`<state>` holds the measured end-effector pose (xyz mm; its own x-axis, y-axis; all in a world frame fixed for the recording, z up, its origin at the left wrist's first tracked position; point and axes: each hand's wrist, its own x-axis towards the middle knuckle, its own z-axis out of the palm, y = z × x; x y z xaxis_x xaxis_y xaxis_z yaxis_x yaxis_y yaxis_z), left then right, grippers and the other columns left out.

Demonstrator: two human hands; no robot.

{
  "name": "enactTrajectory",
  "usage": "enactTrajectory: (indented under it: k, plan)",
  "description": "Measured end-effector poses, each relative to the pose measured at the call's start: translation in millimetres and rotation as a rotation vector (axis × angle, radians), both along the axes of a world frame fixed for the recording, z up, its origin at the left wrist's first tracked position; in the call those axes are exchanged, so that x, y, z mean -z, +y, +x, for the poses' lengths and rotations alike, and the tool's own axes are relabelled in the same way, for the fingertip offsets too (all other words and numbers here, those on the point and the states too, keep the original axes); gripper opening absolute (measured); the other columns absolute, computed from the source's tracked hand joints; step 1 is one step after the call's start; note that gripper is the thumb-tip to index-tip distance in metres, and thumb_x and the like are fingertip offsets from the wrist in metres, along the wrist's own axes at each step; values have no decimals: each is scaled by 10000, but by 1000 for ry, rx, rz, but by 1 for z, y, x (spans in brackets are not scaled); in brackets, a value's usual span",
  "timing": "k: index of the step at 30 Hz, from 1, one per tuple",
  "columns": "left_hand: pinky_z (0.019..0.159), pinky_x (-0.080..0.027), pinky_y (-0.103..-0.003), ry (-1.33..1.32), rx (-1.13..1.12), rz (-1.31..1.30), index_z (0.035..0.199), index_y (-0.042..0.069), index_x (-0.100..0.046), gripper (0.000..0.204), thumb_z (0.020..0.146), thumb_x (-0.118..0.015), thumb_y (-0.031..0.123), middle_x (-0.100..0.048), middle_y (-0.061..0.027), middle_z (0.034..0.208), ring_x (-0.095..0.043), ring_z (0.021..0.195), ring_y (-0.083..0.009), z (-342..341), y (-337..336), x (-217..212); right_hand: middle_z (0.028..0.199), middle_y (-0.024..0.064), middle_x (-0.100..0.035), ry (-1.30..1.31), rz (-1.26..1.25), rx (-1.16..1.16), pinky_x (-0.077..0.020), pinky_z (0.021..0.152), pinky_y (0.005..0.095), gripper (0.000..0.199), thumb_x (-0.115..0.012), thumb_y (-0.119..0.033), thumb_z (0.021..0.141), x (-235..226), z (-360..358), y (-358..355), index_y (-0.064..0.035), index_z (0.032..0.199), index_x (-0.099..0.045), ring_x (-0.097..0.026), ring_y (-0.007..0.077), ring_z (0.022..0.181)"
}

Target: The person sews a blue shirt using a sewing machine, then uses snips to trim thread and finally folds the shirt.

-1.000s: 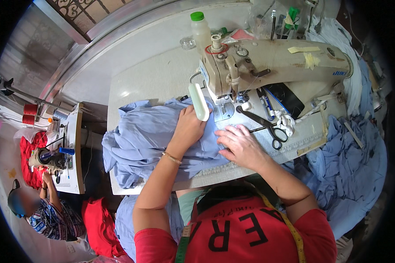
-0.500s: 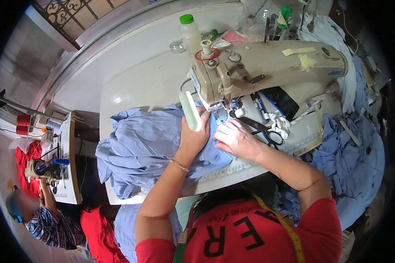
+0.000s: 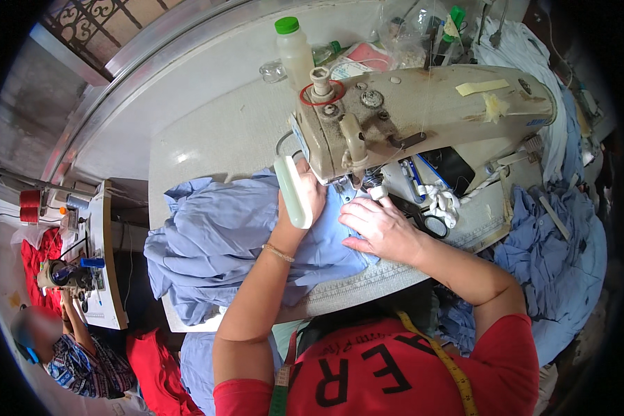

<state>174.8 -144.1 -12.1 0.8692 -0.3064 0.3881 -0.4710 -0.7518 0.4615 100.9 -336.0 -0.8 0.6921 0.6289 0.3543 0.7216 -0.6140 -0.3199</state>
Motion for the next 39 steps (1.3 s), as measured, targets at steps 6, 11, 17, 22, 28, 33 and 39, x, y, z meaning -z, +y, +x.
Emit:
enactTrajectory:
  k: [6, 11, 17, 22, 28, 33, 39]
  plan:
    - [699, -498, -474, -158, 67, -54, 920, 18, -625, 164, 768, -617, 77, -651, -208, 864, -620, 820, -414, 12, -7, 0, 1158, 83, -562, -8, -8, 33, -311, 1059, 508, 392, -665, -346, 825, -1, 2, -1, -67, 1093, -598, -525, 262, 1109]
    - [793, -488, -443, -98, 132, -136, 989, 10, -624, 209, 789, -599, 63, -651, -204, 971, -617, 915, -394, 12, -11, -11, 1143, 86, -568, -12, 12, 59, -305, 1064, 501, 394, -671, -337, 821, 2, 2, -1, -62, 1093, -598, -523, 260, 1110]
    - [862, -461, -411, 80, 147, -254, 1060, 10, -611, 258, 810, -603, 72, -654, -179, 1027, -605, 978, -340, 12, -9, -20, 1150, 90, -583, 11, 27, 67, -320, 1053, 502, 384, -666, -330, 833, 5, 4, 1, -68, 1104, -593, -538, 259, 1101]
    - [863, -463, -419, -56, 198, -209, 1059, 7, -606, 250, 820, -596, 79, -649, -191, 1035, -602, 983, -361, 12, -8, -20, 1161, 95, -589, 33, 53, 62, -331, 1042, 500, 359, -659, -321, 843, 9, 3, -1, -73, 1095, -593, -548, 257, 1096]
    - [855, -470, -427, -115, 229, -139, 1046, 6, -607, 240, 831, -605, 111, -645, -204, 1040, -599, 995, -379, 16, -4, -17, 1157, 100, -585, 55, 47, 42, -329, 1041, 497, 357, -652, -313, 849, 4, 3, -1, -70, 1103, -587, -544, 263, 1100]
    - [848, -473, -431, -119, 223, -97, 1041, 3, -607, 244, 822, -620, 111, -644, -208, 1024, -599, 986, -384, 14, -3, -16, 1156, 100, -582, 72, 34, 44, -321, 1045, 495, 352, -656, -306, 846, 4, 3, -1, -69, 1096, -586, -534, 262, 1106]
    - [851, -468, -433, -99, 202, -166, 1047, 4, -605, 250, 815, -614, 95, -640, -211, 1025, -591, 983, -391, 13, -7, -20, 1160, 103, -582, 79, 53, 40, -308, 1057, 494, 362, -657, -306, 844, 5, 4, -2, -73, 1111, -581, -522, 261, 1126]
